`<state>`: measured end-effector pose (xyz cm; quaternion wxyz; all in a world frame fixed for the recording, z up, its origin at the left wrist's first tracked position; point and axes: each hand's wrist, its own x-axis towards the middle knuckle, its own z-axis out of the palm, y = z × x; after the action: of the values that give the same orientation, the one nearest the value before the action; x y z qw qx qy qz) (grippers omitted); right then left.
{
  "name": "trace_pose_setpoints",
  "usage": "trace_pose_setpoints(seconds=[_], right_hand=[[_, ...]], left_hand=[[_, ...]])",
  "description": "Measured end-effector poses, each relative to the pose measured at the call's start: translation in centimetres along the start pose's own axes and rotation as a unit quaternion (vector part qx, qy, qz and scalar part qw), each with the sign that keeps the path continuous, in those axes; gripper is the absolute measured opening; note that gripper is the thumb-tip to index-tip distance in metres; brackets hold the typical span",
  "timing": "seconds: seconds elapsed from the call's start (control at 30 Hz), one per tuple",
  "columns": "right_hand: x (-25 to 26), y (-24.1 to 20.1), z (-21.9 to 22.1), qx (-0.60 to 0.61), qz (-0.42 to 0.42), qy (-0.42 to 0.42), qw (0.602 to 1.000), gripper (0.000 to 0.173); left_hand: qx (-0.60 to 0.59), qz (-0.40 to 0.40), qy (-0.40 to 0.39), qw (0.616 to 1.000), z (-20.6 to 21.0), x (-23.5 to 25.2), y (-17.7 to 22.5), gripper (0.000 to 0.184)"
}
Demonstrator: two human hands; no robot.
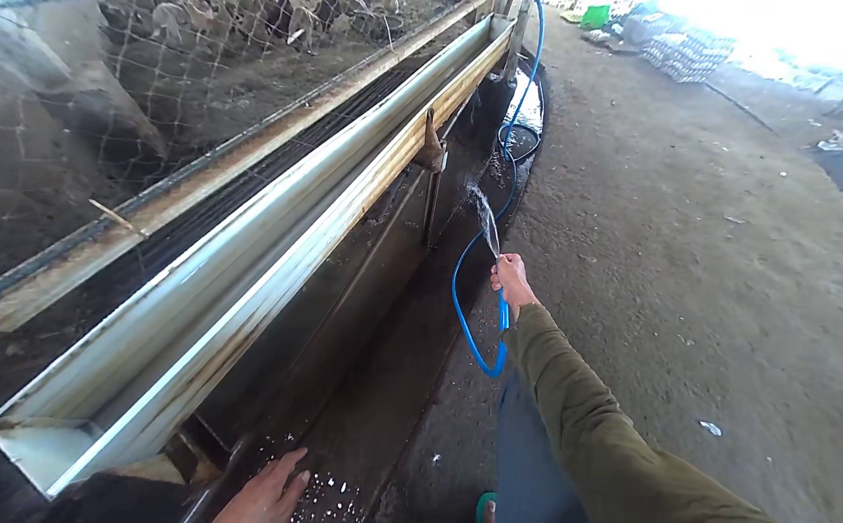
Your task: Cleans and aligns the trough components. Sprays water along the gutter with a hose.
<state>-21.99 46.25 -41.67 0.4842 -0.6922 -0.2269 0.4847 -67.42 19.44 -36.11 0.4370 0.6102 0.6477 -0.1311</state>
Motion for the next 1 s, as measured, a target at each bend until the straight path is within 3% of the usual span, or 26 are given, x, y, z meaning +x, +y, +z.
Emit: trace_pose_setpoints(seconds=[0.2, 0.63, 0.83, 1.0], right_hand=[[0.3, 0.2, -0.5, -0.02, -0.043, 0.004, 0.999, 0.031], [1.2, 0.1, -0.4, -0.014, -0.049, 0.028, 0.998, 0.029], [0.2, 0.1, -0.4, -0.033, -0.063, -0.012, 0.997, 0.03], [0.2, 0.7, 1.0, -0.052, -0.01, -0.048, 0.997, 0.03]], left_hand=[[0.0, -0.016, -0.002, 1.0, 0.0, -0.3, 0.4, 0.052], [0.004, -0.002, 0.005, 1.0, 0.2, -0.2, 0.1, 0.052], [-0.001, -0.004, 0.008, 1.0, 0.2, -0.3, -0.1, 0.052], [0.002, -0.014, 0.005, 1.0, 0.1, -0.4, 0.1, 0.052]])
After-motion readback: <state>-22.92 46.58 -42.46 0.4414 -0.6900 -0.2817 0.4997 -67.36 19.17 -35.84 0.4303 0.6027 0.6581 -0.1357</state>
